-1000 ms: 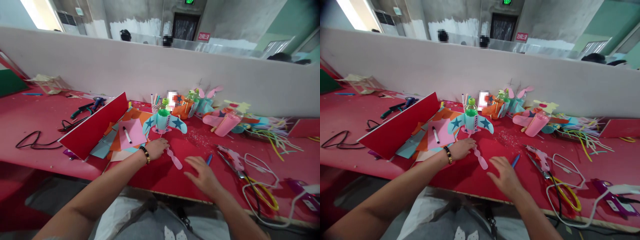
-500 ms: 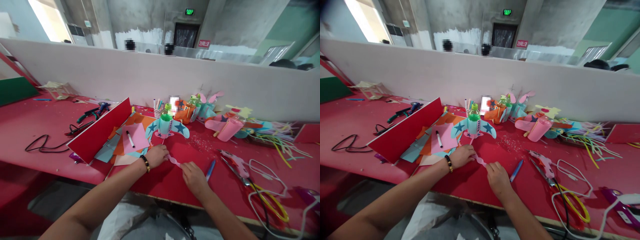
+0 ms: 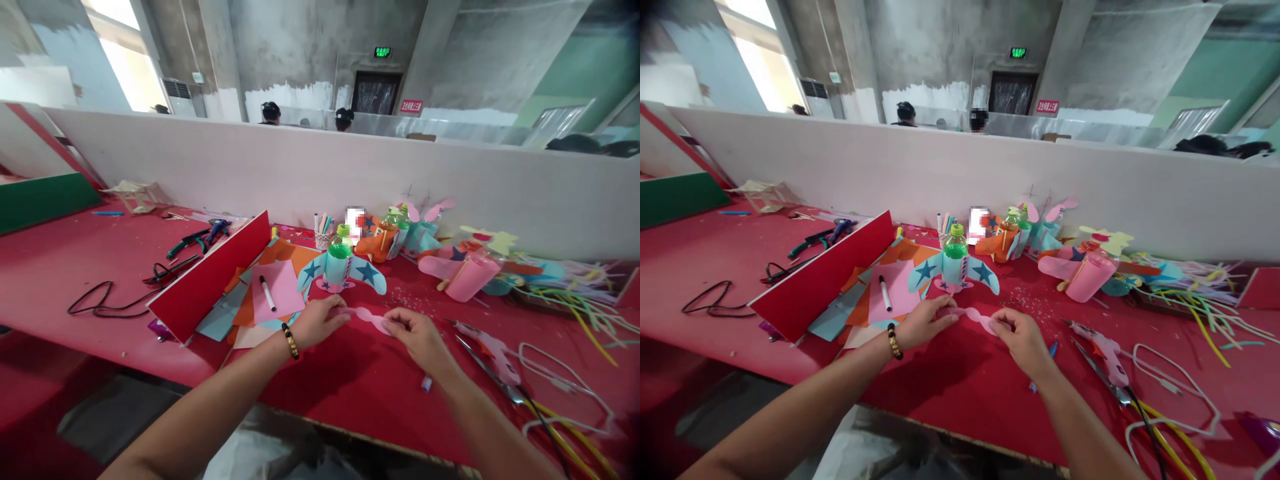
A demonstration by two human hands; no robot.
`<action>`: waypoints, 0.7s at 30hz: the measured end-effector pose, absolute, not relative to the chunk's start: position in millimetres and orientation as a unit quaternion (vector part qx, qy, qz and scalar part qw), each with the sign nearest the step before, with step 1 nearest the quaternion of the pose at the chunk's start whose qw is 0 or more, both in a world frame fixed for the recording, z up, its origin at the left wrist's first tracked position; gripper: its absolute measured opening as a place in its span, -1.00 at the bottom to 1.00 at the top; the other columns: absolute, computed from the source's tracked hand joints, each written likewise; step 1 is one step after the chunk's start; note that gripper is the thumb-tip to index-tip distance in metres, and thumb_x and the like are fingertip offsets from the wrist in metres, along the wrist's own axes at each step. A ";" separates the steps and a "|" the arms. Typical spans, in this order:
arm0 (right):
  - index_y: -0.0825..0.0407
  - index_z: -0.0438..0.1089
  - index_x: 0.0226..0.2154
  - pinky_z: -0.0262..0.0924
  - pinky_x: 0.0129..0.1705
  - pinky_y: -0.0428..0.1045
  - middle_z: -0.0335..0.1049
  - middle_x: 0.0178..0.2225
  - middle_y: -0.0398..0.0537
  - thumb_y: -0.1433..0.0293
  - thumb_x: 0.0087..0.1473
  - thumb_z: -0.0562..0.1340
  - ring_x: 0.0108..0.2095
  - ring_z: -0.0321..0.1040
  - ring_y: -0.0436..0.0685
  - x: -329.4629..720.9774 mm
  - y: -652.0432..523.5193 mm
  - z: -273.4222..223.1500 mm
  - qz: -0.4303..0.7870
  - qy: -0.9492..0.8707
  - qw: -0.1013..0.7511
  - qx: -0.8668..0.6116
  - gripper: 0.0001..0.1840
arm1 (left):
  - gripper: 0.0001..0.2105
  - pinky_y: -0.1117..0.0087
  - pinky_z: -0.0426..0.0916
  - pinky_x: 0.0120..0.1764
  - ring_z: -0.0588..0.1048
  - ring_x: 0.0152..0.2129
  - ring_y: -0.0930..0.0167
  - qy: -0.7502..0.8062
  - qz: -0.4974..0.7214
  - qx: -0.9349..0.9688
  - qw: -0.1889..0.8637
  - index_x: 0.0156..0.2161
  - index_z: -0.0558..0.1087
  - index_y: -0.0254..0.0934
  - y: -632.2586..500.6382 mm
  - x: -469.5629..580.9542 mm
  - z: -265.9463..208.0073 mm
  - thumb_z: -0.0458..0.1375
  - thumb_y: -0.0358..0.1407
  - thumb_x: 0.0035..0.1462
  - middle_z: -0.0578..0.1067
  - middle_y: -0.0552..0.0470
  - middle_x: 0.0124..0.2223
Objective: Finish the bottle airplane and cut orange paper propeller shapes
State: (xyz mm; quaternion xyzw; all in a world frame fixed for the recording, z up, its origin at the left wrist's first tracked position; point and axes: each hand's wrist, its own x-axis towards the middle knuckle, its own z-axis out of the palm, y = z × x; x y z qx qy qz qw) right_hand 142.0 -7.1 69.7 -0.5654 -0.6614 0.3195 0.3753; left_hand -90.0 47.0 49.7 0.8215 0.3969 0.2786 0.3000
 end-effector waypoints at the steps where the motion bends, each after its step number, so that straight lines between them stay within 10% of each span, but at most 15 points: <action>1: 0.03 0.42 -0.45 0.11 -0.39 -0.09 0.36 -0.51 -0.19 0.23 0.02 0.19 -0.46 0.25 0.05 141.8 -3.7 76.7 0.335 -0.659 0.384 -0.553 -0.79 | -0.76 0.46 0.25 -0.34 0.41 -0.41 0.44 0.391 0.295 0.810 0.323 -0.20 0.41 -0.26 47.4 -89.9 55.1 0.09 -0.15 0.12 0.49 0.05 -0.32; 21: 0.05 0.38 -0.43 0.06 -0.61 -0.14 0.29 -0.67 -0.27 0.40 -0.29 0.33 -0.68 0.16 -0.09 106.0 127.7 178.1 0.425 -0.553 0.537 -0.474 -0.76 | -0.86 0.57 0.19 -0.57 0.35 -0.70 0.57 0.391 0.460 0.678 0.421 -0.43 0.30 -0.32 155.5 -105.5 184.7 0.22 -0.43 -0.04 0.36 0.17 -0.65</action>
